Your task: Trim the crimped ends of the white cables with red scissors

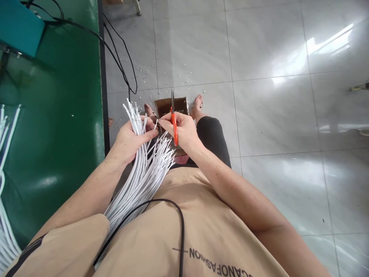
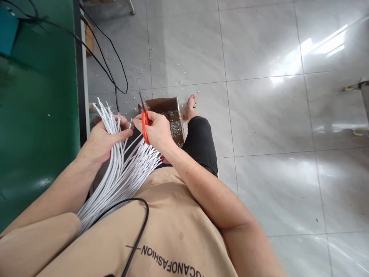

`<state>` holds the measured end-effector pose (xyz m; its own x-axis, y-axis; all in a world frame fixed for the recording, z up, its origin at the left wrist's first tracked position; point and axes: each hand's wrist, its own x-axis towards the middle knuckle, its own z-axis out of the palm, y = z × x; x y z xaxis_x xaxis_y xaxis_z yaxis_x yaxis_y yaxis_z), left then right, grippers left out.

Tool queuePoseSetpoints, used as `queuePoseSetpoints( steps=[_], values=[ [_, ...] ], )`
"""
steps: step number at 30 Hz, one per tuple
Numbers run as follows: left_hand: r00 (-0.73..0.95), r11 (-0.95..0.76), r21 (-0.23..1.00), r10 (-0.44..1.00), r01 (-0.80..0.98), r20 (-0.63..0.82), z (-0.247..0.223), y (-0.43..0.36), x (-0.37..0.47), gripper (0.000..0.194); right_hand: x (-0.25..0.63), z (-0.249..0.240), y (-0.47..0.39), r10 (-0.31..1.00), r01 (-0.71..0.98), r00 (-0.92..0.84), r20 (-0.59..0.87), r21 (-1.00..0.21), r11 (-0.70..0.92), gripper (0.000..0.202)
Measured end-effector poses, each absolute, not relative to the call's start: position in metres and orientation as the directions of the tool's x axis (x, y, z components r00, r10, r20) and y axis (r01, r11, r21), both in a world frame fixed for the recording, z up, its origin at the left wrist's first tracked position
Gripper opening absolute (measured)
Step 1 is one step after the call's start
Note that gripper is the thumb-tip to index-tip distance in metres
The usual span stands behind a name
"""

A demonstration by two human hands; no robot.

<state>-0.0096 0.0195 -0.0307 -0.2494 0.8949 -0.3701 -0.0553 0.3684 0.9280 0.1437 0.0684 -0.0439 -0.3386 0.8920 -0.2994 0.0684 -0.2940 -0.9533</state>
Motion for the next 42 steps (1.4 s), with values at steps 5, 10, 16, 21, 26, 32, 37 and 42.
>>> queuePoseSetpoints(
  steps=[5,10,16,21,26,32,37,42],
  values=[
    [-0.142,0.416,0.901,0.891,-0.125,-0.431,-0.03,0.019,-0.01,0.049,0.142,-0.041,0.064,0.902,0.105,-0.347,-0.256,-0.967,-0.234,0.017],
    [-0.147,0.421,0.896,0.886,-0.142,-0.44,-0.028,0.019,-0.01,0.042,0.147,-0.042,0.061,0.914,0.236,-0.336,-0.227,-0.96,-0.152,0.021],
    [-0.225,0.432,0.895,0.866,-0.114,-0.447,-0.026,0.019,-0.01,0.04,0.162,-0.061,0.057,0.891,0.667,-0.45,-0.061,-0.687,0.29,0.02],
    [-0.226,0.448,0.886,0.857,-0.119,-0.463,-0.025,0.02,-0.01,0.042,0.163,-0.061,0.057,0.851,0.753,-0.521,-0.059,-0.502,0.426,0.025],
    [-0.242,0.459,0.88,0.846,-0.12,-0.475,-0.022,0.021,-0.007,0.041,0.162,-0.054,0.06,0.833,0.774,-0.551,-0.053,-0.405,0.487,0.033],
    [-0.25,0.466,0.874,0.838,-0.136,-0.485,-0.02,0.021,-0.007,0.046,0.166,-0.052,0.064,0.848,0.785,-0.523,-0.084,-0.435,0.441,0.029],
    [-0.25,0.464,0.871,0.835,-0.16,-0.491,-0.022,0.021,-0.008,0.049,0.164,-0.049,0.071,0.913,0.564,-0.378,-0.154,-0.82,0.095,0.031],
    [-0.267,0.447,0.875,0.834,-0.183,-0.482,-0.024,0.021,-0.008,0.049,0.157,-0.041,0.075,0.901,0.223,-0.372,-0.223,-0.964,-0.146,0.033]
  ],
)
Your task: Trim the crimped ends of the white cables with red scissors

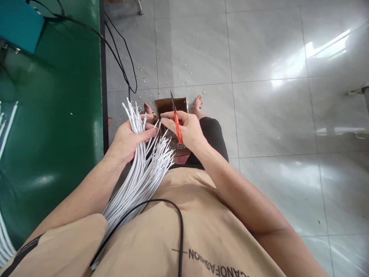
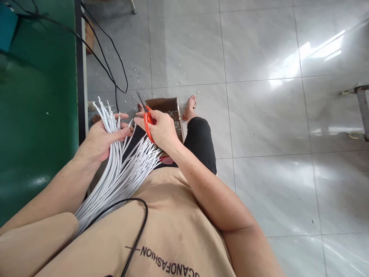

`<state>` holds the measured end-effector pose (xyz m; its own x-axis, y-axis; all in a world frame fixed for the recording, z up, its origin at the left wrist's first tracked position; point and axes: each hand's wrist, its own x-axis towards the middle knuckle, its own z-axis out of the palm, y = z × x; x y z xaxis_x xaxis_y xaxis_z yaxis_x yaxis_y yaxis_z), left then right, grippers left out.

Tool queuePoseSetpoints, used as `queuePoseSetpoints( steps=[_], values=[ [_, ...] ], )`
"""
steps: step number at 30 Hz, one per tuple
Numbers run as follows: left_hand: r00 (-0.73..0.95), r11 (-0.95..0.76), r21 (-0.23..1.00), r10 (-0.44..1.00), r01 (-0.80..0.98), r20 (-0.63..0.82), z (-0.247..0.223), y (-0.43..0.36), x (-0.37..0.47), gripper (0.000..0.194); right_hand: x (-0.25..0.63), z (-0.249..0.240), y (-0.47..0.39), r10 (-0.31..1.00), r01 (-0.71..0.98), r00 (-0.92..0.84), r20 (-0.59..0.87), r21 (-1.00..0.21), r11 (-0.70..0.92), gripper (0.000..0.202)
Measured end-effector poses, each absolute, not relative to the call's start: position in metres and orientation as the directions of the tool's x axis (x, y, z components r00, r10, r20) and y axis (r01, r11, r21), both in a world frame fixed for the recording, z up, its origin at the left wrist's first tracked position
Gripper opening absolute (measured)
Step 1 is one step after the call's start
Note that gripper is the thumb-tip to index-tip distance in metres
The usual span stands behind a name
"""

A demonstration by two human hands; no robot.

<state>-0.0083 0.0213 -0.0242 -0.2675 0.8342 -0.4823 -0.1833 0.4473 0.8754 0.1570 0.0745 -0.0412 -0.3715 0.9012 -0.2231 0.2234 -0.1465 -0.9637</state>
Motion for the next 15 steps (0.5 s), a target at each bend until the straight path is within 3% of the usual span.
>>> queuePoseSetpoints(
  steps=[4,10,12,15],
  values=[
    [-0.274,0.414,0.892,0.85,-0.18,-0.45,-0.025,0.021,-0.008,0.049,0.15,-0.039,0.071,0.928,0.197,-0.31,-0.209,-0.969,-0.152,0.032],
    [-0.268,0.402,0.905,0.865,-0.137,-0.425,-0.024,0.019,-0.008,0.044,0.144,-0.04,0.066,0.858,0.109,-0.425,-0.288,-0.957,-0.267,0.03],
    [-0.275,0.409,0.902,0.859,-0.139,-0.432,-0.023,0.019,-0.007,0.042,0.146,-0.043,0.065,0.873,0.182,-0.407,-0.269,-0.96,-0.211,0.03],
    [-0.285,0.41,0.901,0.855,-0.138,-0.433,-0.022,0.02,-0.006,0.043,0.151,-0.049,0.064,0.896,0.481,-0.378,-0.232,-0.876,-0.024,0.028]
  ],
)
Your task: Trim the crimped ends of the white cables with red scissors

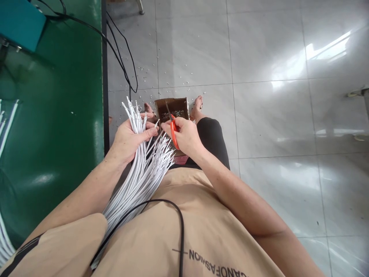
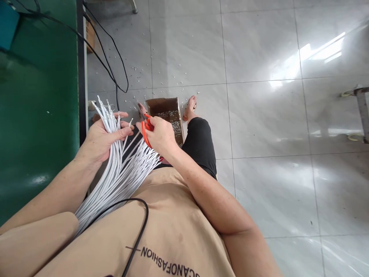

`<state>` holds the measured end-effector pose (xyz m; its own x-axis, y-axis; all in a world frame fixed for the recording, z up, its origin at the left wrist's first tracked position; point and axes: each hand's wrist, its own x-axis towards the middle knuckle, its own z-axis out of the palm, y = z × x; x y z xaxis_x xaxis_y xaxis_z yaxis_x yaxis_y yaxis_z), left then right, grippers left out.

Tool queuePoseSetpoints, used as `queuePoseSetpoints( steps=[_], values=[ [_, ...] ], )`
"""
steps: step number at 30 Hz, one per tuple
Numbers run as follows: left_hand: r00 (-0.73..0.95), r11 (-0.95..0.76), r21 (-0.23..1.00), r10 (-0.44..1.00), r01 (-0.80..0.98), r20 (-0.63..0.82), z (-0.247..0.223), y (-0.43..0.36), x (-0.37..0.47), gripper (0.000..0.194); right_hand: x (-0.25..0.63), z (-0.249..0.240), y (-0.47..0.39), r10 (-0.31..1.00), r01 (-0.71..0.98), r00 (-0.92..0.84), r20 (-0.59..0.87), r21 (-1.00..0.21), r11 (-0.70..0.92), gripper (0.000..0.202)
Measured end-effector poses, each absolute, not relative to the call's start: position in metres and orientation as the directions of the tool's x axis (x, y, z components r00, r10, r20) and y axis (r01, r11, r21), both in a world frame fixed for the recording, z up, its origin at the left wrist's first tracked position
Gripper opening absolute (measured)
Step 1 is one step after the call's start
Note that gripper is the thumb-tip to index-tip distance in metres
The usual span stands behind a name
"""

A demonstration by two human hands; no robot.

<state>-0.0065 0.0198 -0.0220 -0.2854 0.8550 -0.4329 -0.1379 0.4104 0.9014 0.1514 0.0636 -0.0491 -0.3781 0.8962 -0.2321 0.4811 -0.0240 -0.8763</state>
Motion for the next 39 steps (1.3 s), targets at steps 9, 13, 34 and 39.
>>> queuePoseSetpoints(
  steps=[9,13,34,39],
  values=[
    [-0.328,0.38,0.924,0.868,-0.047,-0.374,-0.026,0.02,-0.006,0.052,0.156,-0.045,0.063,0.829,0.769,-0.508,-0.233,-0.557,0.315,0.027],
    [-0.344,0.378,0.925,0.872,0.022,-0.349,-0.028,0.019,-0.007,0.052,0.155,-0.035,0.065,0.808,0.783,-0.528,-0.262,-0.518,0.345,0.03],
    [-0.299,0.376,0.925,0.889,0.049,-0.346,-0.027,0.017,-0.006,0.051,0.153,-0.042,0.067,0.875,0.216,-0.408,-0.258,-0.959,-0.182,0.027],
    [-0.29,0.389,0.911,0.895,0.136,-0.339,-0.029,0.016,-0.009,0.051,0.146,-0.039,0.066,0.867,0.125,-0.371,-0.333,-0.943,-0.309,0.019]
  ],
)
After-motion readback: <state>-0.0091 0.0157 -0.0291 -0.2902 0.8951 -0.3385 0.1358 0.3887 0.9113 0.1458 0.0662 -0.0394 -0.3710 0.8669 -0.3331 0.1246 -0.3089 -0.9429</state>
